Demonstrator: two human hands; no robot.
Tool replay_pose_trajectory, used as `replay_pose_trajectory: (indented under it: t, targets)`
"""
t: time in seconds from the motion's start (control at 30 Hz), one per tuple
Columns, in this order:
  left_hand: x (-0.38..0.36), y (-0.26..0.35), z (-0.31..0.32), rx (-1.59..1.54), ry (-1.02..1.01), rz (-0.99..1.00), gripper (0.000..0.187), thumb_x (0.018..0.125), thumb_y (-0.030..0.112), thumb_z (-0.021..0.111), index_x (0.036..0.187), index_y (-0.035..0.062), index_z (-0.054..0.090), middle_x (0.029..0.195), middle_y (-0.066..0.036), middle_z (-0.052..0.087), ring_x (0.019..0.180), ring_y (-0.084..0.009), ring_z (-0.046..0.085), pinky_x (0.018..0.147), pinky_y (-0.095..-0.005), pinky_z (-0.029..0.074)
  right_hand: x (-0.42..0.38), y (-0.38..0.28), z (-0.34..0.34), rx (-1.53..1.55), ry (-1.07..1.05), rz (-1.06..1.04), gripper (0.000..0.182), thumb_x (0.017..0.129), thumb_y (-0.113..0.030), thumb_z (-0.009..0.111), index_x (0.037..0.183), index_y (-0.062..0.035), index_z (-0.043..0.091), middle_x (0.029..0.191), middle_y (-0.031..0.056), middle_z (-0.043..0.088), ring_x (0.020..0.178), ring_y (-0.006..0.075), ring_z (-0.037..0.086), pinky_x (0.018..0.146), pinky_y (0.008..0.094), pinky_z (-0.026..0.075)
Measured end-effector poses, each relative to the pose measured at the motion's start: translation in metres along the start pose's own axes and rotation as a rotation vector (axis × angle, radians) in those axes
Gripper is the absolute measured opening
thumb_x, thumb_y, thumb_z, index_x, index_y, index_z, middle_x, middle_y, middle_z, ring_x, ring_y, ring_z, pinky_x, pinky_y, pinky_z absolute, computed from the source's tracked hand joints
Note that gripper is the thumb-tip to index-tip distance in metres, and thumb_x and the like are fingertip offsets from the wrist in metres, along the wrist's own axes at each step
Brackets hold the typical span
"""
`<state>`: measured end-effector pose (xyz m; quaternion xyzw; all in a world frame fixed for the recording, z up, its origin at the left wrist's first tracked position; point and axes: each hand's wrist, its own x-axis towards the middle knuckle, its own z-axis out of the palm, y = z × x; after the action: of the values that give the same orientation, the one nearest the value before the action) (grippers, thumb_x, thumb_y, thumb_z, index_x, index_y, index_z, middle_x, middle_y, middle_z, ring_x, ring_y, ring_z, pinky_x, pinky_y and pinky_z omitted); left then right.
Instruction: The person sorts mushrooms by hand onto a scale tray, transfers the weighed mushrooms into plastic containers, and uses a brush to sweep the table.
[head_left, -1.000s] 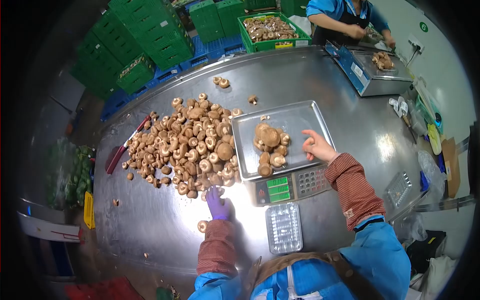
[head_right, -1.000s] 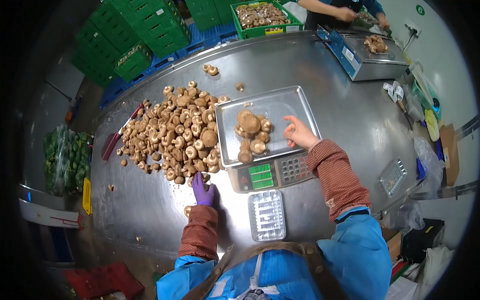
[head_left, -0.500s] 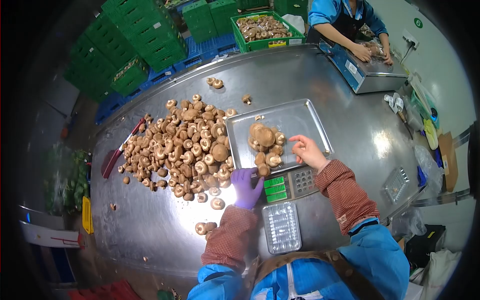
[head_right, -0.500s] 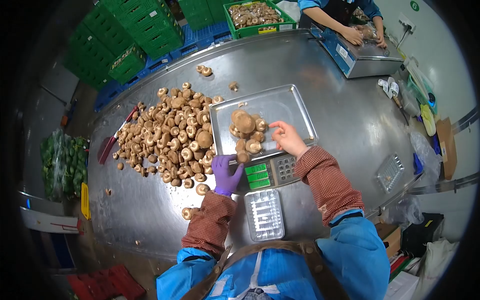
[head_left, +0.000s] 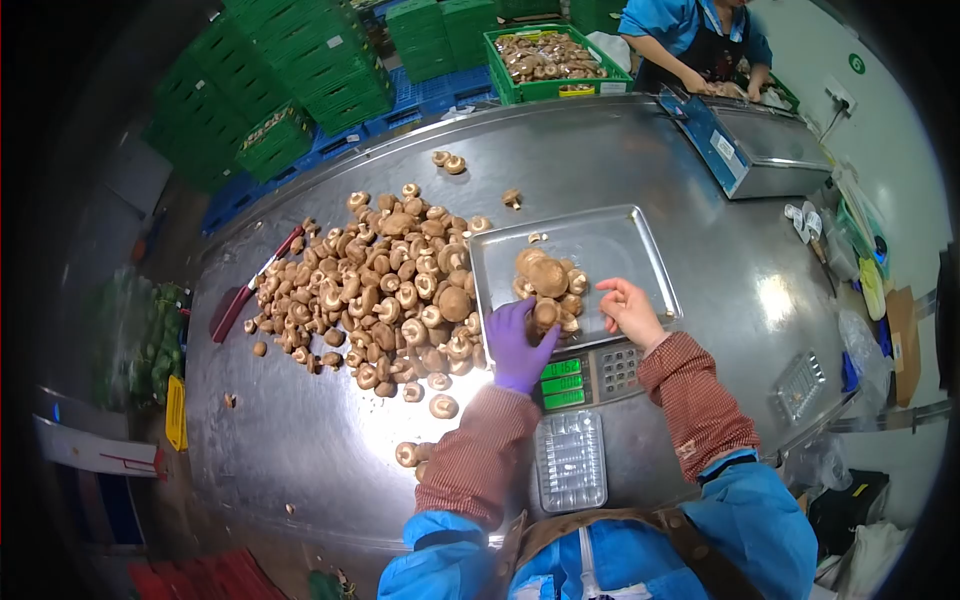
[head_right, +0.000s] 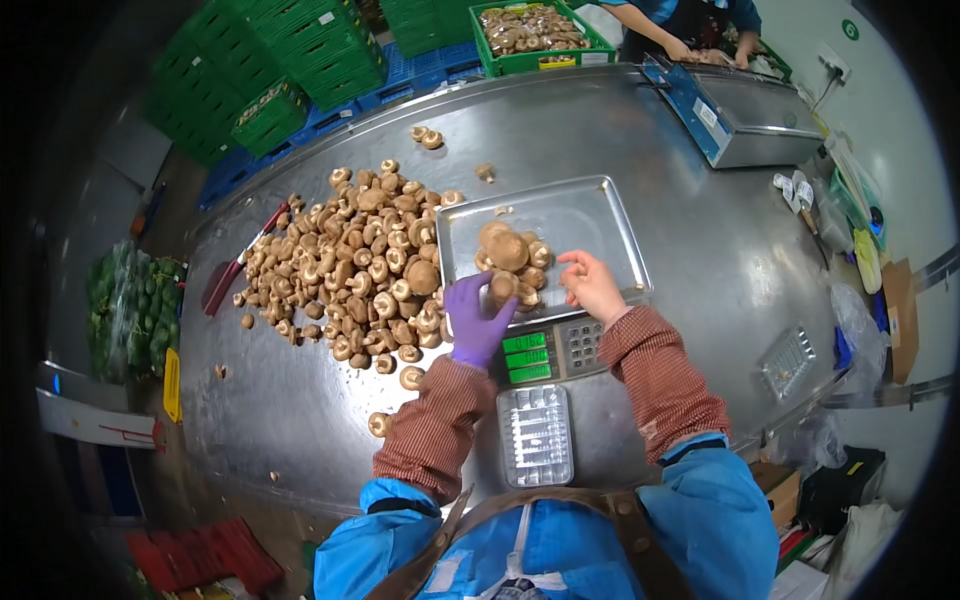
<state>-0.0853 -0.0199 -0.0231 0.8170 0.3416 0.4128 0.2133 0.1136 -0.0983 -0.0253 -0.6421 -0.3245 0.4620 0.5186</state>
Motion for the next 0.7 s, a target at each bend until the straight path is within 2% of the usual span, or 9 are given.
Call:
replay_pose_trajectory:
  t: [0.17, 0.23, 0.27, 0.33, 0.43, 0.5, 0.6, 0.63, 0.7]
  targets:
    - [-0.007, -0.009, 0.002, 0.141, -0.043, -0.057, 0.055, 0.065, 0.022, 0.076, 0.114, 0.0069, 0.053, 0.108, -0.012, 0.052, 0.098, -0.0294, 0.049, 0.087, -0.0397, 0.039, -0.004, -0.004, 0.0, 0.007, 0.006, 0.015, 0.031, 0.082, -0.004, 0.052, 0.113, -0.0016, 0.05, 0.077, 0.0021, 0.054, 0.056, 0.0068, 0.052, 0.048, 0.019, 0.044]
    - [-0.017, -0.023, -0.008, -0.154, 0.101, -0.261, 0.058, 0.067, 0.029, 0.074, 0.116, 0.005, 0.053, 0.11, -0.014, 0.052, 0.106, -0.0311, 0.047, 0.091, -0.0411, 0.04, -0.008, -0.005, -0.006, 0.015, 0.009, 0.027, 0.03, 0.082, -0.003, 0.052, 0.112, -0.0016, 0.05, 0.077, 0.002, 0.054, 0.056, 0.0065, 0.052, 0.048, 0.0188, 0.044]
    - [-0.02, -0.047, -0.017, -0.103, 0.196, -0.186, 0.055, 0.069, 0.026, 0.072, 0.116, 0.004, 0.053, 0.113, -0.016, 0.051, 0.109, -0.0332, 0.045, 0.091, -0.0417, 0.04, -0.008, -0.003, -0.01, 0.015, 0.024, 0.021, 0.029, 0.082, -0.003, 0.051, 0.112, -0.0014, 0.05, 0.077, 0.0021, 0.054, 0.056, 0.0064, 0.052, 0.048, 0.0187, 0.044]
    - [-0.03, -0.105, -0.027, 0.003, 0.249, -0.398, 0.038, 0.076, 0.02, 0.063, 0.109, 0.0037, 0.057, 0.112, -0.015, 0.051, 0.109, -0.0309, 0.045, 0.093, -0.0415, 0.037, -0.01, 0.003, -0.015, 0.019, 0.058, 0.012, 0.029, 0.082, -0.002, 0.051, 0.111, -0.0007, 0.05, 0.076, 0.0024, 0.054, 0.055, 0.0064, 0.051, 0.048, 0.0187, 0.044]
    - [-0.022, -0.159, -0.045, 0.584, 0.07, -0.288, 0.041, 0.072, 0.021, 0.061, 0.112, 0.0116, 0.058, 0.12, -0.013, 0.05, 0.109, -0.0327, 0.044, 0.095, -0.0437, 0.035, -0.011, 0.008, -0.015, 0.043, 0.075, 0.016, 0.028, 0.082, -0.002, 0.051, 0.111, -0.0004, 0.05, 0.076, 0.0026, 0.054, 0.054, 0.0065, 0.051, 0.047, 0.019, 0.043]
    - [-0.006, -0.168, -0.05, 0.753, -0.134, -0.269, 0.039, 0.07, 0.022, 0.062, 0.109, 0.0158, 0.059, 0.116, -0.012, 0.052, 0.109, -0.0313, 0.044, 0.094, -0.0445, 0.034, -0.012, 0.007, -0.011, 0.047, 0.085, 0.025, 0.028, 0.082, -0.002, 0.051, 0.11, -0.0004, 0.05, 0.076, 0.0029, 0.054, 0.054, 0.0065, 0.051, 0.047, 0.019, 0.043]
    - [0.012, -0.192, -0.045, 0.875, -0.232, -0.252, 0.039, 0.07, 0.024, 0.064, 0.107, 0.0195, 0.057, 0.108, -0.007, 0.055, 0.105, -0.028, 0.046, 0.089, -0.0447, 0.033, -0.012, 0.003, -0.006, 0.063, 0.097, 0.027, 0.027, 0.082, -0.001, 0.052, 0.109, -0.0002, 0.051, 0.076, 0.0032, 0.054, 0.054, 0.0064, 0.051, 0.046, 0.019, 0.043]
    - [0.021, -0.172, -0.056, 0.784, -0.284, -0.325, 0.037, 0.075, 0.024, 0.063, 0.11, 0.0134, 0.056, 0.111, -0.009, 0.054, 0.107, -0.0278, 0.046, 0.092, -0.0451, 0.032, -0.012, 0.003, -0.007, 0.073, 0.089, 0.02, 0.027, 0.082, -0.001, 0.052, 0.109, 0.0, 0.051, 0.076, 0.0034, 0.054, 0.054, 0.0063, 0.051, 0.046, 0.0189, 0.042]
    - [0.023, -0.154, -0.06, 0.521, 0.038, -0.259, 0.038, 0.075, 0.025, 0.064, 0.109, 0.0077, 0.056, 0.101, -0.011, 0.058, 0.102, -0.0289, 0.047, 0.091, -0.044, 0.032, -0.01, 0.0, -0.009, 0.069, 0.084, 0.019, 0.029, 0.082, -0.001, 0.052, 0.112, -0.0015, 0.051, 0.083, 0.0041, 0.056, 0.055, 0.0066, 0.052, 0.048, 0.0189, 0.044]
